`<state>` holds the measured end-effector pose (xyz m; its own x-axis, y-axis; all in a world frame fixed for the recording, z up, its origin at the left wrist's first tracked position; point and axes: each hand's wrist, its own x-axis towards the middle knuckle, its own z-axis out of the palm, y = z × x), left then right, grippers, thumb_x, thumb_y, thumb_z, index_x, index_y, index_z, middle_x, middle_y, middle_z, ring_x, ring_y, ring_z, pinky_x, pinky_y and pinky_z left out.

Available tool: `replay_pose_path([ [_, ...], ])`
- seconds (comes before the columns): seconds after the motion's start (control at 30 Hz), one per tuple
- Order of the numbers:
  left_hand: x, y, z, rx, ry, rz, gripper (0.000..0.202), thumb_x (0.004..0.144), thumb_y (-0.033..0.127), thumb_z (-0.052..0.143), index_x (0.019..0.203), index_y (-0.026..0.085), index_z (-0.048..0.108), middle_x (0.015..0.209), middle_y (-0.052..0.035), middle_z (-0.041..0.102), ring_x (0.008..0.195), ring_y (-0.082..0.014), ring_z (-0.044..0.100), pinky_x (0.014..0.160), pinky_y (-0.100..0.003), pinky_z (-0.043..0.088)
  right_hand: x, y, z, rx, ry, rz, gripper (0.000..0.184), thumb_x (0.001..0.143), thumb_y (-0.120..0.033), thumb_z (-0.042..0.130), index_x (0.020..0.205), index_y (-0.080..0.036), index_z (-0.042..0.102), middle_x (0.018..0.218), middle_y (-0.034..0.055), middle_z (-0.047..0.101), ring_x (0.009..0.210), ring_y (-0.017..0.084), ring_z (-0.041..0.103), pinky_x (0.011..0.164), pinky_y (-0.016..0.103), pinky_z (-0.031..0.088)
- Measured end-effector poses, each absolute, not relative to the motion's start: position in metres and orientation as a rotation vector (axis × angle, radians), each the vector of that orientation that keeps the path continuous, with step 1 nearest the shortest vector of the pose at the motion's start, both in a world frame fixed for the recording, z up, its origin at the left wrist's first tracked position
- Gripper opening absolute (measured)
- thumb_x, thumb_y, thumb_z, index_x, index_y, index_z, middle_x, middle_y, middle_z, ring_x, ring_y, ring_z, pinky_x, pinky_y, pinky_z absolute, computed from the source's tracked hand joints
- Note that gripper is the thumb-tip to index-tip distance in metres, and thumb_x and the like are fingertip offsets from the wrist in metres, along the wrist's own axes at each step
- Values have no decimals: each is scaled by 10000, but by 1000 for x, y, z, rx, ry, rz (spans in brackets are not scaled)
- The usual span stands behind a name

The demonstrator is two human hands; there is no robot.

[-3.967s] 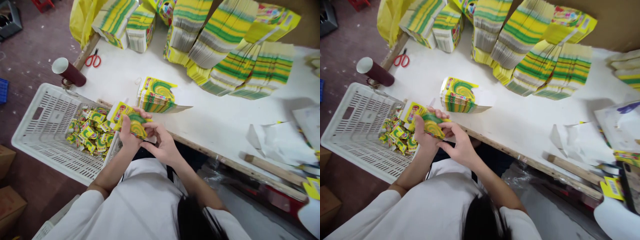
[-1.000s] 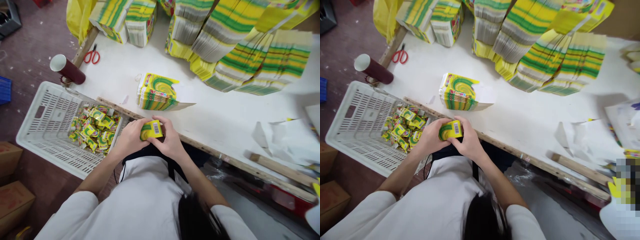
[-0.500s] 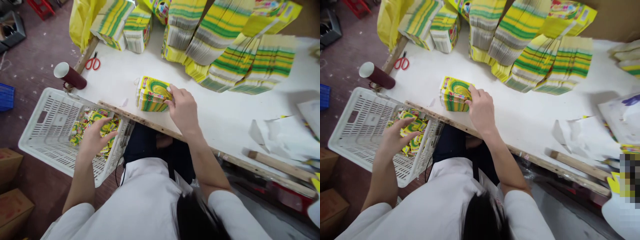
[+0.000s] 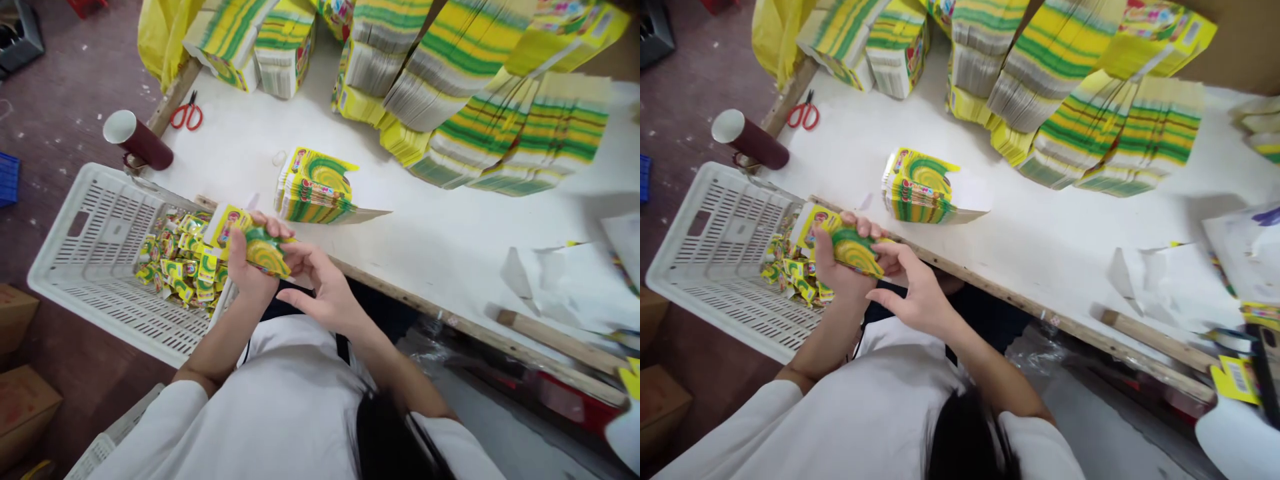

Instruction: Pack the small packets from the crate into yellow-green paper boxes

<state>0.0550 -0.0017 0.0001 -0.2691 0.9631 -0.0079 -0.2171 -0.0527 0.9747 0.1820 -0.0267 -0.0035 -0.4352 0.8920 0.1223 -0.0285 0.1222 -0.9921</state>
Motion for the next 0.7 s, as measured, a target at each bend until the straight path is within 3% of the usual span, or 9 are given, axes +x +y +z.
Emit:
replay_pose_path([
  [0.1, 54, -1, 1, 901, 1275, 1598, 578, 886, 798, 311, 908, 267, 536, 746, -6, 502, 680, -154, 572, 768, -350, 568, 172, -32, -13, -893, -1510, 1434, 429, 877, -278, 716, 1276, -296, 557, 1146, 53, 641, 1017, 210, 663, 891, 355, 593],
  [0.2, 50, -8, -10, 997, 1321, 1525, 711, 817, 896, 253, 991, 294, 587, 830, -29, 574, 785, -182, 615, 798, -372, 576, 176, -26, -16, -999, -1551, 1246, 297, 889, -238, 691, 1179, -276, 640, 999, 31, 670, 859, 188, 654, 798, 346, 591],
  [0.27, 44, -16, -22, 1053, 1324, 1466, 737, 753, 922, 385, 1038, 290, 636, 884, -40, 641, 865, -206, 657, 818, -386, 584, 184, -20, -17, -1036, -1552, 1177, 252, 898, -225, 676, 1148, -260, 670, 975, 26, 696, 840, 188, 661, 774, 346, 581],
  [0.37, 29, -26, -37, 1080, 1423, 1451, 492, 721, 695, 729, 944, 257, 713, 843, -12, 713, 808, -185, 696, 794, -347, 591, 199, -15, -17, -1030, -1557, 1148, 185, 927, -201, 633, 1085, -254, 713, 934, 18, 734, 825, 182, 687, 753, 329, 574],
  [0.47, 3, -28, -33, 1145, 1428, 1331, 304, 734, 510, 812, 863, 240, 761, 828, -12, 761, 768, -187, 726, 789, -338, 599, 214, -13, -18, -1000, -1635, 1069, 197, 949, -180, 598, 1050, -271, 741, 899, 10, 756, 791, 172, 693, 723, 315, 567],
  [0.53, -15, -25, -17, 1237, 1263, 1120, 498, 740, 605, 772, 1093, 254, 755, 1027, -76, 781, 957, -265, 745, 881, -405, 598, 222, -13, -20, -1020, -1725, 972, 216, 954, -192, 596, 1060, -295, 754, 932, 17, 764, 820, 182, 694, 737, 334, 565],
  [0.63, -30, -21, 12, 1473, 1083, 851, 1044, 621, 814, 712, 1475, 256, 493, 1419, -166, 610, 1346, -371, 552, 1129, -509, 449, 231, -14, -22, -1080, -1909, 771, 267, 967, -190, 566, 1045, -339, 774, 934, 26, 770, 881, 211, 679, 834, 405, 542],
  [0.7, -25, -22, 23, 1683, 1121, 701, 1219, 536, 765, 805, 1543, 234, 368, 1521, -189, 501, 1430, -388, 452, 1195, -515, 363, 231, -17, -23, -1022, -2030, 685, 292, 970, -182, 554, 1043, -363, 771, 914, 16, 773, 890, 215, 668, 913, 445, 515],
])
